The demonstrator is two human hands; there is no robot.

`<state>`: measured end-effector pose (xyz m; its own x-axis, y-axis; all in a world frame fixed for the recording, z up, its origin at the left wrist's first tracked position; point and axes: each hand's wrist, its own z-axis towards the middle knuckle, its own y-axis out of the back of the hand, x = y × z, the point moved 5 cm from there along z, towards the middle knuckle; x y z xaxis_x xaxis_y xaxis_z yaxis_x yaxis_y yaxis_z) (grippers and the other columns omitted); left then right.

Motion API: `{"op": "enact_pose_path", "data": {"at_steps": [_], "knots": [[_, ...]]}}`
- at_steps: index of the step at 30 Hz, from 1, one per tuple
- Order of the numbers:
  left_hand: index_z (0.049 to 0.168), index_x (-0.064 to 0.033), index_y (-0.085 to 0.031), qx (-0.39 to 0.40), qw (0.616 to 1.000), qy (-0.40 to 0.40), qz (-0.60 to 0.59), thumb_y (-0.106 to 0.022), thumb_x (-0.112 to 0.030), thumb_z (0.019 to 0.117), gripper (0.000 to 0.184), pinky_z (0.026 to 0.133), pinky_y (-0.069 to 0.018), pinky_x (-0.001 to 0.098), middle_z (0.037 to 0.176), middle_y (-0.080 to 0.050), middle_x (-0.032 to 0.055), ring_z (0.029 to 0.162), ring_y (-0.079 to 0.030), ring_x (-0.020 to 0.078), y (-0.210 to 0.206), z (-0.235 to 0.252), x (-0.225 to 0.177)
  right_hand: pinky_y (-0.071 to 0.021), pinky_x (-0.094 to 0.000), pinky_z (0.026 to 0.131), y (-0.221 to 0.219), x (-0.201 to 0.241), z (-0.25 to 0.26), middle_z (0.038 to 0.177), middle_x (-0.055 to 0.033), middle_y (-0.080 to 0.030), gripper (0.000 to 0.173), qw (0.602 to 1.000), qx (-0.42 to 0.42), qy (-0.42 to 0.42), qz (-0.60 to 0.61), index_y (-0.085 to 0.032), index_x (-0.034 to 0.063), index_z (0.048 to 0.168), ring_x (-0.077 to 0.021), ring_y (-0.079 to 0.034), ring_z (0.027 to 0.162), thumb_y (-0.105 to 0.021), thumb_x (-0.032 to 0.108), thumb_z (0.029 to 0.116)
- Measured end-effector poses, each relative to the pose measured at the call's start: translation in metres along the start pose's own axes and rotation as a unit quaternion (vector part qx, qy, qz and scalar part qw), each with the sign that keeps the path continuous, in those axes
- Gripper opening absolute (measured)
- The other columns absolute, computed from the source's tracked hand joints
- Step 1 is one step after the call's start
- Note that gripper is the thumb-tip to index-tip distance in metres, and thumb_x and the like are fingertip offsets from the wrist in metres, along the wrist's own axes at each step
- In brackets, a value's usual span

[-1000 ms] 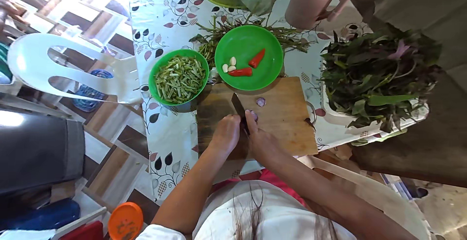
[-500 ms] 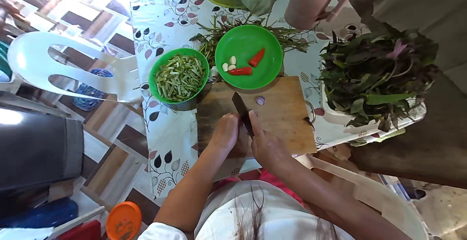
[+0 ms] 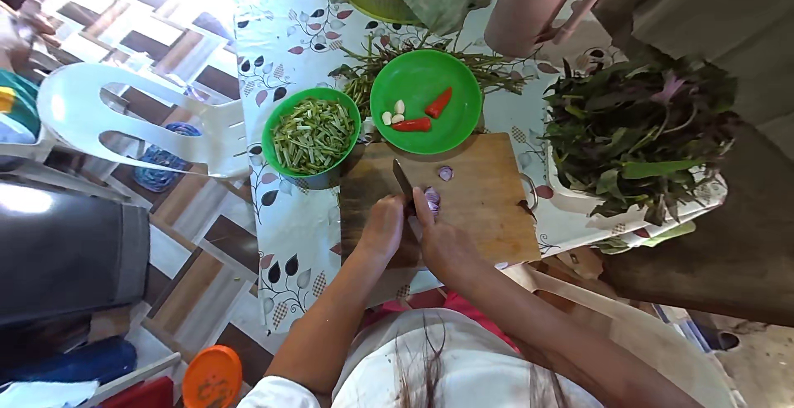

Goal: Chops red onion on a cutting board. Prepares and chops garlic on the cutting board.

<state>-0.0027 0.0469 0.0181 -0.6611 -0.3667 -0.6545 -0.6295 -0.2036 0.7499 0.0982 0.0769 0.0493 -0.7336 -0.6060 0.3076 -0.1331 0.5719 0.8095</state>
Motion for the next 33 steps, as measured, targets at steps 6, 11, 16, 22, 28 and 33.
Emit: {"op": "enact_pose_path", "data": {"at_steps": [6, 11, 16, 22, 28, 33], "knots": [[0.097, 0.0114, -0.070, 0.005, 1.000, -0.019, 0.017, -0.053, 0.014, 0.0957, 0.017, 0.094, -0.0550, 0.0515, 0.106, -0.071, 0.0268, 0.104, -0.070, 0.0413, 0.000, 0.001, -0.002, -0.0534, -0.0505, 0.093, -0.011, -0.011, -0.011, 0.118, -0.0260, -0.067, 0.073, 0.999, 0.046, -0.020, -0.011, 0.001, 0.0101, 0.166, -0.0414, -0.069, 0.106, -0.040, 0.004, 0.1062], [0.102, 0.0100, -0.071, 0.014, 1.000, -0.021, 0.012, -0.056, 0.006, 0.0990, 0.015, 0.095, -0.0549, 0.0510, 0.106, -0.071, 0.0258, 0.105, -0.070, 0.0401, -0.002, 0.003, 0.002, -0.0538, -0.0524, 0.092, 0.003, -0.016, -0.020, 0.119, -0.0272, -0.068, 0.067, 0.999, -0.021, -0.003, 0.036, -0.004, 0.0082, 0.166, -0.0432, -0.070, 0.104, -0.039, 0.008, 0.1083], [0.101, 0.0069, -0.071, 0.026, 0.999, -0.026, 0.003, -0.063, -0.006, 0.1005, 0.015, 0.093, -0.0555, 0.0493, 0.101, -0.072, 0.0233, 0.100, -0.071, 0.0370, -0.002, 0.005, 0.005, -0.0524, -0.0508, 0.096, 0.010, -0.009, -0.020, 0.122, -0.0260, -0.067, 0.071, 0.999, 0.010, -0.003, 0.036, 0.001, 0.0114, 0.166, -0.0416, -0.069, 0.108, -0.039, 0.007, 0.1084], [0.096, 0.0078, -0.072, 0.009, 0.998, -0.057, 0.010, -0.063, 0.001, 0.0978, 0.012, 0.091, -0.0566, 0.0498, 0.099, -0.072, 0.0239, 0.098, -0.072, 0.0385, -0.002, 0.003, 0.007, -0.0520, -0.0491, 0.097, 0.008, -0.009, -0.006, 0.119, -0.0262, -0.067, 0.072, 0.998, 0.033, -0.024, 0.054, 0.002, 0.0108, 0.166, -0.0405, -0.068, 0.110, -0.040, 0.008, 0.1082], [0.094, 0.0090, -0.073, -0.029, 0.998, -0.059, -0.010, -0.058, 0.012, 0.0942, 0.015, 0.090, -0.0576, 0.0485, 0.098, -0.073, 0.0239, 0.096, -0.073, 0.0378, -0.004, 0.000, 0.007, -0.0517, -0.0502, 0.098, -0.001, -0.014, 0.007, 0.119, -0.0270, -0.067, 0.070, 0.996, 0.025, -0.027, 0.080, 0.001, 0.0119, 0.166, -0.0412, -0.068, 0.109, -0.039, 0.009, 0.1086], [0.099, 0.0073, -0.073, -0.010, 0.997, -0.070, -0.027, -0.063, 0.004, 0.0967, 0.011, 0.090, -0.0572, 0.0475, 0.099, -0.073, 0.0229, 0.096, -0.073, 0.0365, -0.001, 0.001, 0.011, -0.0583, -0.0529, 0.078, 0.003, -0.017, -0.014, 0.105, -0.0288, -0.071, 0.067, 0.986, -0.136, 0.053, 0.079, -0.018, 0.0013, 0.164, -0.0447, -0.073, 0.086, -0.046, 0.005, 0.1035]]}}
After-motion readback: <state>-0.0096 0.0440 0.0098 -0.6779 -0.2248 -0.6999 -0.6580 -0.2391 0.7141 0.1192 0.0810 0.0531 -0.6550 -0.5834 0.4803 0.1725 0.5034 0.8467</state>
